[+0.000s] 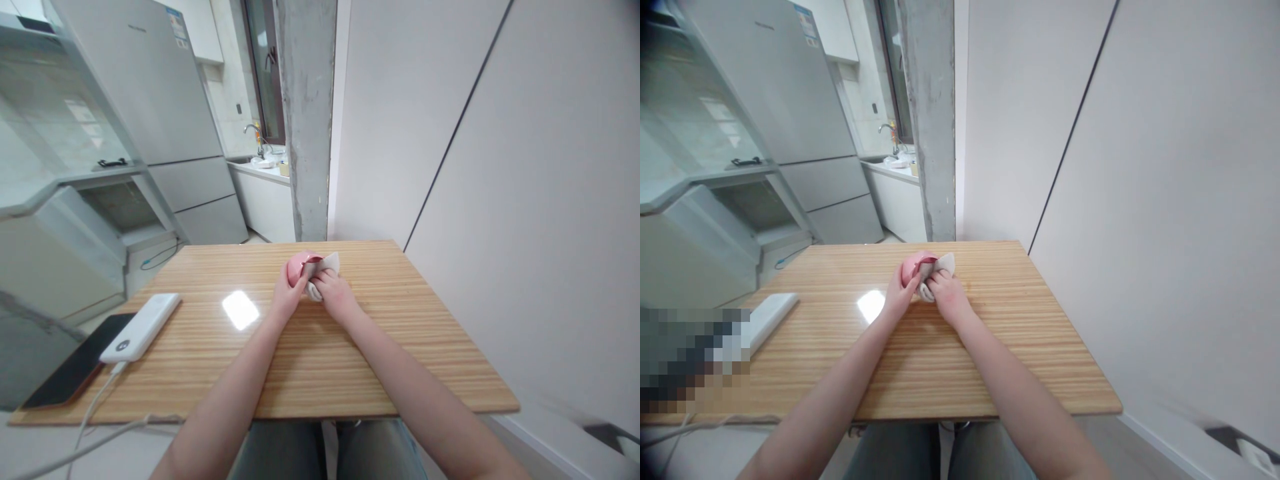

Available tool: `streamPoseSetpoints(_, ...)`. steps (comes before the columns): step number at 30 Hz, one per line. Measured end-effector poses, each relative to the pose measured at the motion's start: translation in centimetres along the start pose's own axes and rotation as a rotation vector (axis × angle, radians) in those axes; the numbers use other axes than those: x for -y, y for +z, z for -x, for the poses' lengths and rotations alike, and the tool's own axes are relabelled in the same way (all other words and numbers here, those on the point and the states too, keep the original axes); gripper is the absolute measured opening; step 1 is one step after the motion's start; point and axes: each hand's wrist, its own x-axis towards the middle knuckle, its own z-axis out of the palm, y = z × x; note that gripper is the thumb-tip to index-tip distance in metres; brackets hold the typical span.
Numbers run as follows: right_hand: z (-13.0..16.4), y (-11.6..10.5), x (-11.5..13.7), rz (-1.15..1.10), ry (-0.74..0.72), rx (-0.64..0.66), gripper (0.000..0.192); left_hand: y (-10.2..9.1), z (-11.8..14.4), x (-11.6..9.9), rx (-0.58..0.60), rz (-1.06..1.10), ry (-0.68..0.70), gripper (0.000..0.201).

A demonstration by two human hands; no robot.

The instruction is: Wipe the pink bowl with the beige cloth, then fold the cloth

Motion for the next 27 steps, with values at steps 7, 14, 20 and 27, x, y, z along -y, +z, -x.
streamPoseSetpoints(7, 0.2, 1.0, 0.3, -0.036, 0.062, -0.013, 0.017, 1.9, 1.3, 0.1, -0.039, 0.133, 0.019, 0.077)
streamPoseSetpoints(14, 0.0, -0.3, 0.4, 0.038, -0.071, 0.032, 0.016, -1.4, 0.7, -0.9, -0.001, -0.189, 0.076, 0.054)
streamPoseSetpoints(20, 0.5, 0.7, 0.6, 0.073, 0.016, -0.006, 0.019, 0.4, 1.3, -1.0, -0.044, 0.029, 0.043, 0.081)
streamPoseSetpoints(27, 0.1, 0.3, 0.2, 0.014, -0.108, 0.038, 0.021, -0.9, 0.1, -0.7, -0.033, -0.053, 0.029, 0.048)
